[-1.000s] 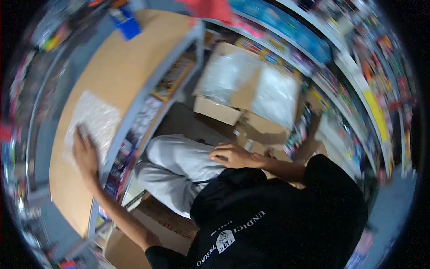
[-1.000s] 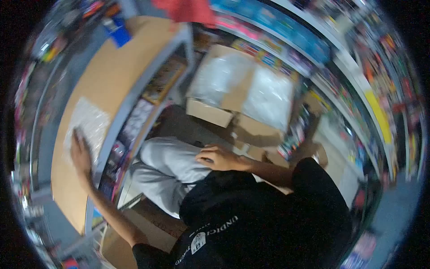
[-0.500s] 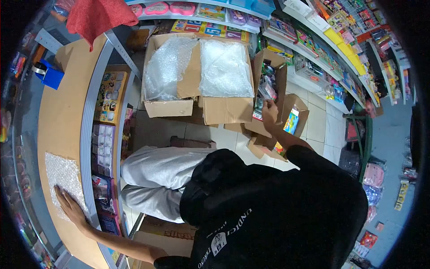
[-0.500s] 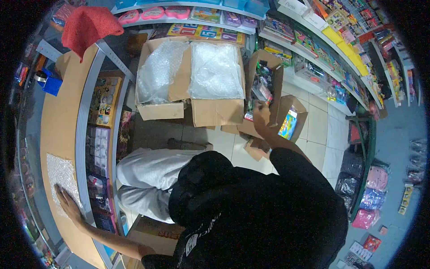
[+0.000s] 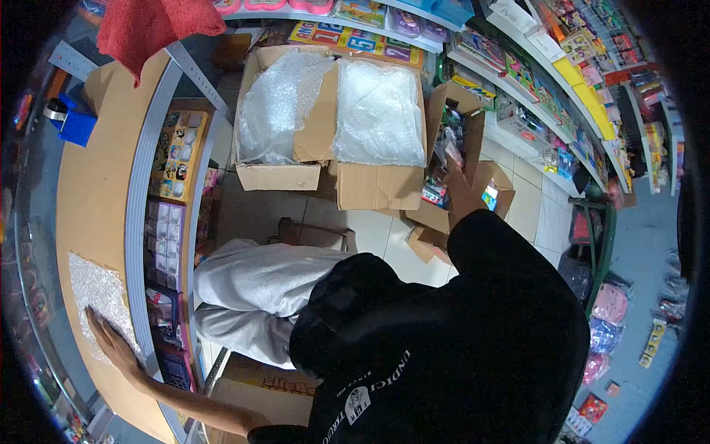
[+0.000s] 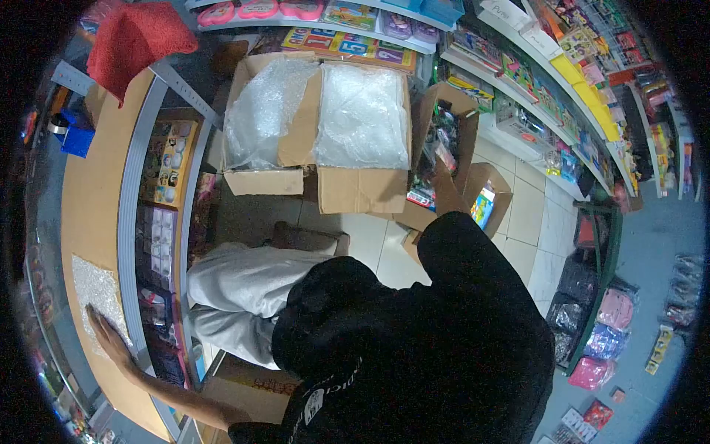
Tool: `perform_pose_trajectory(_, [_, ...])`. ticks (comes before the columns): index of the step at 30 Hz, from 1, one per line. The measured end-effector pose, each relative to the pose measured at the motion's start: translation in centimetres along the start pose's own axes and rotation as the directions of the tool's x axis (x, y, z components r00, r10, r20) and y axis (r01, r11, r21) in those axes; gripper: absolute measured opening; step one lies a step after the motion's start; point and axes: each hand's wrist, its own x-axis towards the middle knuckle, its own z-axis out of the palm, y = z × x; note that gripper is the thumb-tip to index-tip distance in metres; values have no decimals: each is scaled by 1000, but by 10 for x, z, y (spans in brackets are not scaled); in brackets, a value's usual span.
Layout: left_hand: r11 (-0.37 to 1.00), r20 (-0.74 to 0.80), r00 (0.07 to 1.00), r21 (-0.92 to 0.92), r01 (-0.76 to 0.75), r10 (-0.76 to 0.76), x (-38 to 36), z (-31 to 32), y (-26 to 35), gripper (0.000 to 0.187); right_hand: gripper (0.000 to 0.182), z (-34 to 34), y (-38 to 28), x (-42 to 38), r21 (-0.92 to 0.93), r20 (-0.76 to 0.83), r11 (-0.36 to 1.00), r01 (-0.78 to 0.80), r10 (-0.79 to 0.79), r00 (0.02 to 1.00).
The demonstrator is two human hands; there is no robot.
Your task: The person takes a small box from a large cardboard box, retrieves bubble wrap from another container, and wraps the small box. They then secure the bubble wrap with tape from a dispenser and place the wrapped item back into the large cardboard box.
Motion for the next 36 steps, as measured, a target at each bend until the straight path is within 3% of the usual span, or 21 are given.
perform_pose_trajectory(4, [1000, -11, 1000, 3, -2, 2, 0, 2, -1, 53, 60, -3, 4, 37, 108, 25, 994, -13, 10, 1000])
perform_pose_trajectory(7, [1000, -15, 1000, 8, -1, 1, 2, 2, -4, 51, 56, -4, 5, 48, 469, -8, 882, -53, 64, 998])
perform_pose_trajectory(10, [999, -19, 999, 18, -38, 38, 4, 5, -14, 51, 52, -16, 12, 25, 326, -44, 910, 255, -255, 966])
perform_pose_trajectory(11, [998, -20, 998, 25, -55, 55, 4, 4, -18, 51, 51, -23, 17, 15, 211, -28, 877, 432, -436, 899])
perform_pose_trajectory(13, [999, -21, 999, 21, -47, 47, 2, 4, -14, 51, 49, -37, 25, 3, -82, 46, 612, 787, -786, 617])
perform_pose_trajectory(15, [998, -24, 998, 27, -49, 50, 3, 5, -13, 50, 47, -52, 20, -7, -221, 103, 402, 888, -896, 432])
perform_pose_trajectory(16, [998, -25, 998, 35, -57, 58, 3, 5, -14, 50, 45, -53, 14, -19, -367, 168, 231, 901, -936, 308])
perform_pose_trajectory(17, [997, -27, 998, 44, -63, 64, 4, 6, -16, 50, 43, -51, 3, -30, 15, 37, 536, 844, -844, 535])
perform_pose_trajectory(18, [997, -30, 998, 44, -61, 62, 3, 6, -16, 50, 41, -46, -11, -47, 416, 17, 685, 598, -663, 748])
perform_pose_trajectory(19, [997, -33, 998, 45, -59, 60, 3, 6, -15, 50, 39, -42, -24, -66, 734, 113, 641, 223, -439, 891])
perform_pose_trajectory(20, [997, -36, 998, 46, -56, 58, 2, 6, -14, 50, 37, -33, -29, -88, 721, 74, 610, 329, -539, 839])
perform_pose_trajectory(23, [997, -44, 998, 70, -39, 42, 2, 7, -13, 50, 42, -20, -53, -128, 683, 219, 717, 143, -388, 895])
perform_pose_trajectory(24, [996, -49, 998, 80, -39, 43, 1, 7, -11, 50, 38, -16, -59, -130, 713, 396, 700, 27, -434, 809])
perform_pose_trajectory(27, [997, -57, 998, 72, 3, 1, 0, 6, 2, 50, 35, 19, -73, -193, 619, 675, 785, -1, -531, 512])
perform_pose_trajectory(28, [996, -73, 997, 88, -31, 38, 0, 7, 1, 49, 33, 37, -74, -227, 615, 749, 782, -98, -540, 384])
perform_pose_trajectory(32, [1000, -107, 994, 27, -3, 6, -2, 7, 8, 46, 35, 96, -86, -268, 523, 848, 847, -96, -505, 161])
perform_pose_trajectory(33, [998, -172, 983, -16, -62, 58, -3, 11, 2, 46, 39, 113, -87, -282, 451, 892, 888, -87, -445, 81])
perform_pose_trajectory(36, [999, -384, 923, -35, 11, -23, -19, -17, 57, 37, 48, 165, -77, -347, 258, 965, 965, 52, -256, -53])
